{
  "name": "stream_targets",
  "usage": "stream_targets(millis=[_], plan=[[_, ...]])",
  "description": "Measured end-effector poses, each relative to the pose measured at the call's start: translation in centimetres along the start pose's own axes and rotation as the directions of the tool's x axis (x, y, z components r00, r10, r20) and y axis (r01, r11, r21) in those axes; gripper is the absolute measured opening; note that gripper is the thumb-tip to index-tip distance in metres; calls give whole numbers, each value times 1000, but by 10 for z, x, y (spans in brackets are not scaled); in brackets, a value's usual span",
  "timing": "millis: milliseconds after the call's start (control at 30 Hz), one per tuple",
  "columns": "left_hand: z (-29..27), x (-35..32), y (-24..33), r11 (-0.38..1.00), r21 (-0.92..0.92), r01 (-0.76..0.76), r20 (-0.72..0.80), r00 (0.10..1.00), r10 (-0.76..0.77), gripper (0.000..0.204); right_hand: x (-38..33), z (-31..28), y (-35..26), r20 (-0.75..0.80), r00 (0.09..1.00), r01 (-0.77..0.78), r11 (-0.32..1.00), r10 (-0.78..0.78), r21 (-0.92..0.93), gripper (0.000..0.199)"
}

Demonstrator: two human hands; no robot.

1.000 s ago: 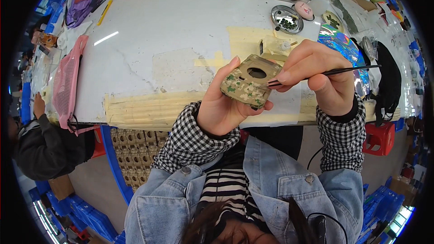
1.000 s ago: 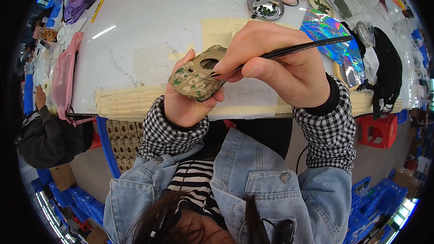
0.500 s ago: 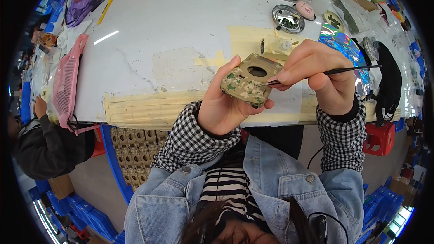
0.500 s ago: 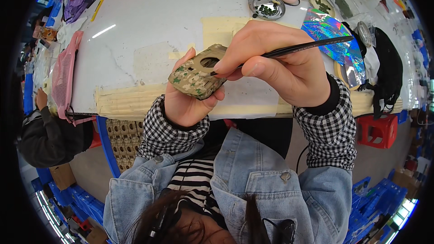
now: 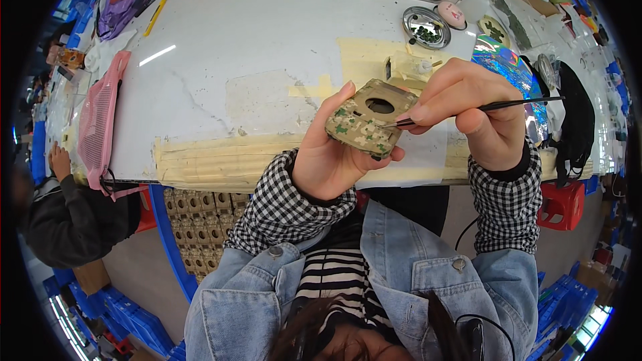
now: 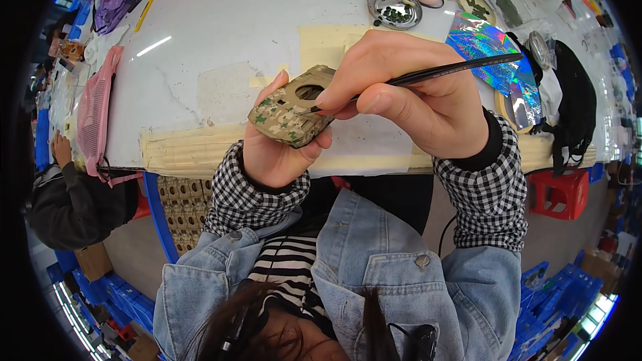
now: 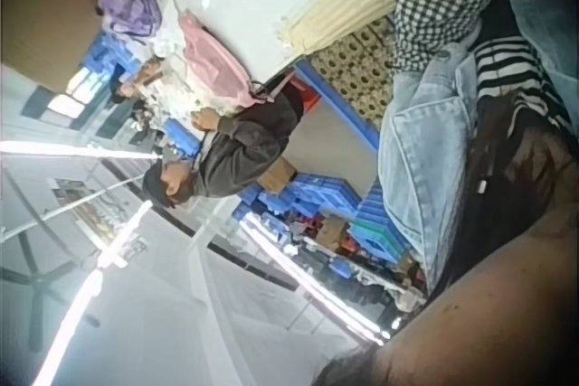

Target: Applying dark camouflage spots to a plastic toy component using a fine-tipped marker.

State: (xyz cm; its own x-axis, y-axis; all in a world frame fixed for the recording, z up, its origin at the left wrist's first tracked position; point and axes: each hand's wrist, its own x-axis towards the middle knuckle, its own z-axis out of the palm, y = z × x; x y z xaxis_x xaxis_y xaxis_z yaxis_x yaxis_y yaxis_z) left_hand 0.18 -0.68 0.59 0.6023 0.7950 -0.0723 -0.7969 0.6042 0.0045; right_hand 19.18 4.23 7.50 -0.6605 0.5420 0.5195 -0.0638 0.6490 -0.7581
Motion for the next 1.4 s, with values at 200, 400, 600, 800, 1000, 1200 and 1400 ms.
stream_targets(millis=[200, 400, 600, 800, 1000, 1200, 1400], plan=[[1, 0, 0, 1000, 6, 6, 6, 1000, -6, 57, -1, 1, 1, -13, 1000, -8, 1000, 8, 23, 24], [-1, 0, 0, 1000, 8, 4, -2, 1000, -4, 57, -1, 1, 0, -12, 1000, -16, 1000, 16, 25, 24], [1, 0, 0, 1000, 25, -1, -10, 1000, 1, 56, -1, 3, 0, -26, 999, -26, 999, 27, 37, 24], [3, 0, -1, 999, 35, -11, -28, 1000, 12, 56, -1, 3, 0, -26, 999, -19, 999, 21, 45, 25], [-11, 1, 4, 993, 116, 31, 168, 985, -50, 54, -3, 3, 1, -45, 999, -19, 998, 21, 52, 26], [-11, 2, 4, 993, 118, 29, 172, 984, -49, 53, -3, 2, 1, -38, 999, -21, 999, 23, 49, 26], [-11, 1, 4, 993, 116, 30, 170, 984, -50, 53, -4, 3, 1, -42, 999, -27, 998, 29, 61, 26]])
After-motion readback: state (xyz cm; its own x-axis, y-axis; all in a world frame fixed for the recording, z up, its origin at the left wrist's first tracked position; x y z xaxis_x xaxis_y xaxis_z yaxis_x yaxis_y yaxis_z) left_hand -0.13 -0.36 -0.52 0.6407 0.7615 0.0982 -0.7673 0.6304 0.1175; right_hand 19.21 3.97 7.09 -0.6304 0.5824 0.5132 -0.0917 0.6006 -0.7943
